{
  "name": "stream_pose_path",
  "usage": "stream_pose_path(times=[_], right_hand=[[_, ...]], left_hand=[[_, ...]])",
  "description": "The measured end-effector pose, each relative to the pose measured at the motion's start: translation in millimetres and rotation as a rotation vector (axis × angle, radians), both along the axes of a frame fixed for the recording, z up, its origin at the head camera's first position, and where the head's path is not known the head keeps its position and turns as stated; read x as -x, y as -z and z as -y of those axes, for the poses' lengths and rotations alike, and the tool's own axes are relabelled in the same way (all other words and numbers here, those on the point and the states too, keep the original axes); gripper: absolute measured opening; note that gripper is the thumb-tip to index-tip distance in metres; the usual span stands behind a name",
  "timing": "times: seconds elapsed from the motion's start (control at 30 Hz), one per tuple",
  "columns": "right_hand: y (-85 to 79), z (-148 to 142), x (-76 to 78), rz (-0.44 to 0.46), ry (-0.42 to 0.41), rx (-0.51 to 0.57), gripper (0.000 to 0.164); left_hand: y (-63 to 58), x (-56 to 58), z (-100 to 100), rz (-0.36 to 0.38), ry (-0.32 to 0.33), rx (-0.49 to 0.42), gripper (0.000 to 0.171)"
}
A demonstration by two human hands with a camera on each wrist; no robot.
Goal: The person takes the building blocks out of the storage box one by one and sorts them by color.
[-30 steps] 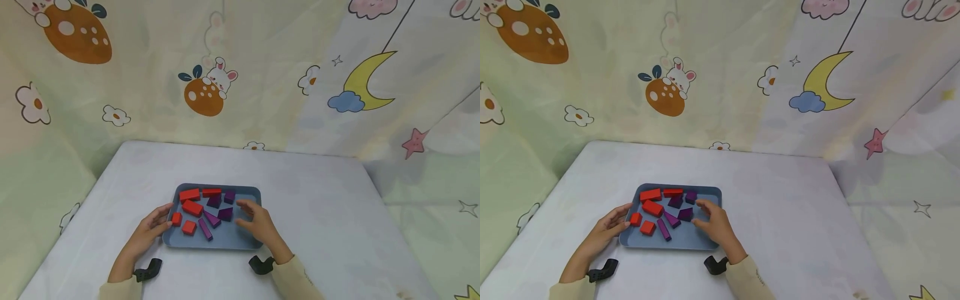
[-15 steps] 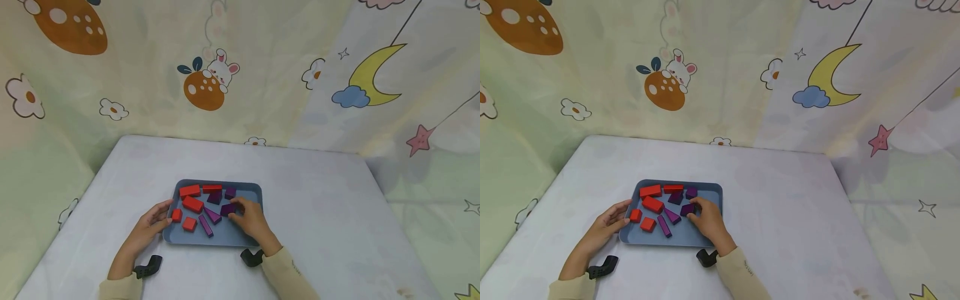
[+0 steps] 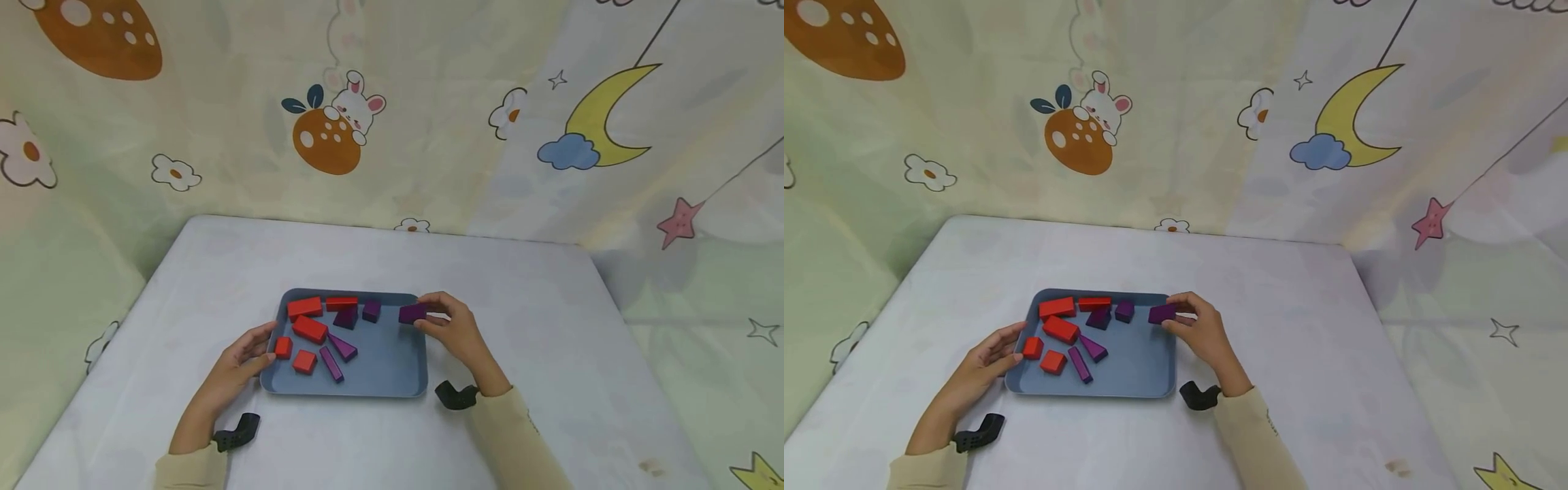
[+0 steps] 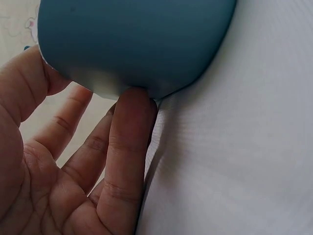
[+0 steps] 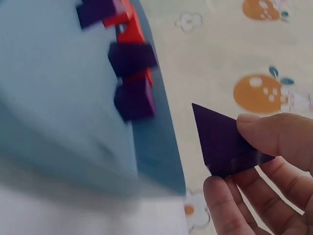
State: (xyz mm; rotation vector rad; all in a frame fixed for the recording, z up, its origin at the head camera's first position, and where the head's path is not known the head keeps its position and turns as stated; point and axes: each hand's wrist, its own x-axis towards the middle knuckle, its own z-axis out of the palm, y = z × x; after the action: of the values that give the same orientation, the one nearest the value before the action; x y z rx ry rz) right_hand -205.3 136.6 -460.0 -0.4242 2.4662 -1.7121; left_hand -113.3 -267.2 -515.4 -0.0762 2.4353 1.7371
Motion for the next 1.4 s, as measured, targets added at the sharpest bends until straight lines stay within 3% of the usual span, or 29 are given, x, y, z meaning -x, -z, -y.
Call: stream_pose_path(times=[0.4, 0.67, 0.8, 0.97, 1.17, 1.4], right_hand=[[17.8, -47, 37.2, 0.048, 0.050, -0.072, 0.040], [37.0, -60, 47.3, 0.106, 0.086, -0.100, 0.043], [38.9, -64, 48.3, 0.128, 0.107, -0.133, 0.048], [26.6, -62, 45.6, 0.115, 0.140, -0.181, 0.058], [0.8, -43, 34.0, 0.029, 0.143, -0.288, 0.055], [-11.5, -12, 26.2, -0.060, 0.058, -0.233, 0.048]], left_hand=[[0.3, -3.3, 4, 0.001, -0.006, -0.003, 0.062], [1.5, -4.3, 4, 0.007, -0.004, -0.005, 0.062], [1.8, -4.1, 3, 0.019, -0.006, -0.007, 0.063], [2.3, -3.8, 3, 0.017, -0.003, -0.009, 0.063], [3.0, -2.6, 3, 0.012, -0.002, -0.004, 0.063], [1.2, -0.6, 1, 0.029, -0.001, 0.001, 0.064]])
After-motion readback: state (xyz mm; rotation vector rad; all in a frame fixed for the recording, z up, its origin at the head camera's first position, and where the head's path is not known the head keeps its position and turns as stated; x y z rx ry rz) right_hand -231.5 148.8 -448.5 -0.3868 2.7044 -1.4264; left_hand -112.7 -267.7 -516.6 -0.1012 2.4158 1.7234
